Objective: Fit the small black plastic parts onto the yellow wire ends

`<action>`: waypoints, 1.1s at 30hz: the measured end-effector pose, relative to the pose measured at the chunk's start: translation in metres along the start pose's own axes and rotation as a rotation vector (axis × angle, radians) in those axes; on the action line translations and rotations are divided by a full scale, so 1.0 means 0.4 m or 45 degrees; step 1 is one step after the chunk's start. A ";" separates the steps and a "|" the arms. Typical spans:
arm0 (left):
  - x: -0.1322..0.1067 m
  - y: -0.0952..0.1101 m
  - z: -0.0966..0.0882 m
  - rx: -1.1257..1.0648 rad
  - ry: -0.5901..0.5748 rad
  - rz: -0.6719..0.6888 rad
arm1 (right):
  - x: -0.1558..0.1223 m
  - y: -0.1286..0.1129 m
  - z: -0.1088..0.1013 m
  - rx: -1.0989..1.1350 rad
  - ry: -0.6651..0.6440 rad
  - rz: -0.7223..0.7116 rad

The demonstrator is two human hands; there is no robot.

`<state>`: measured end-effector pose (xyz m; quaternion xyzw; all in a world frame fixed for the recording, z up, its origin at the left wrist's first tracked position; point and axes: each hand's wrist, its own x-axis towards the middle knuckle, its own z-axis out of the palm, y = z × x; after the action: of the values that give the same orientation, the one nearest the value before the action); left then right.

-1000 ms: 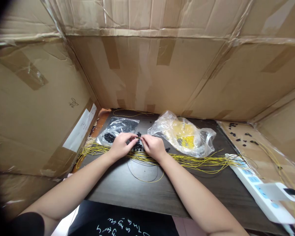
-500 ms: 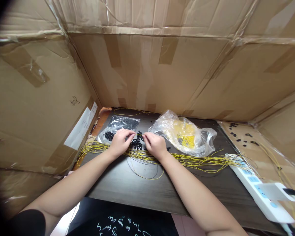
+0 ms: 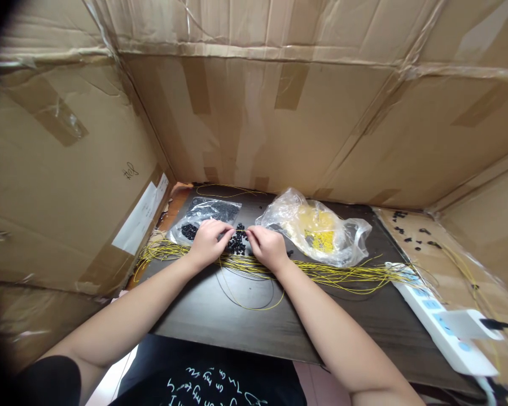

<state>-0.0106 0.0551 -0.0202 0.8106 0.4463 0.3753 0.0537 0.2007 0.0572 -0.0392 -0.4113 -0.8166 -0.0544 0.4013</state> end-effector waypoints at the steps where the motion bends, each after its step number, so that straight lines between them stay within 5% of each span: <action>1: 0.001 -0.002 0.000 -0.002 0.002 -0.014 | 0.000 0.001 -0.002 0.003 0.011 0.012; 11: -0.005 0.004 0.010 -0.072 -0.014 0.154 | -0.001 -0.004 0.000 -0.033 -0.042 -0.155; 24: -0.002 -0.005 0.007 0.024 0.015 0.152 | 0.000 -0.009 -0.005 0.098 -0.104 -0.047; 33: -0.003 0.004 0.004 0.018 0.048 0.130 | -0.001 -0.009 -0.006 -0.202 -0.030 -0.126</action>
<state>-0.0089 0.0537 -0.0215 0.8255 0.4081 0.3894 0.0203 0.1996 0.0536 -0.0371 -0.4015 -0.8337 -0.1339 0.3546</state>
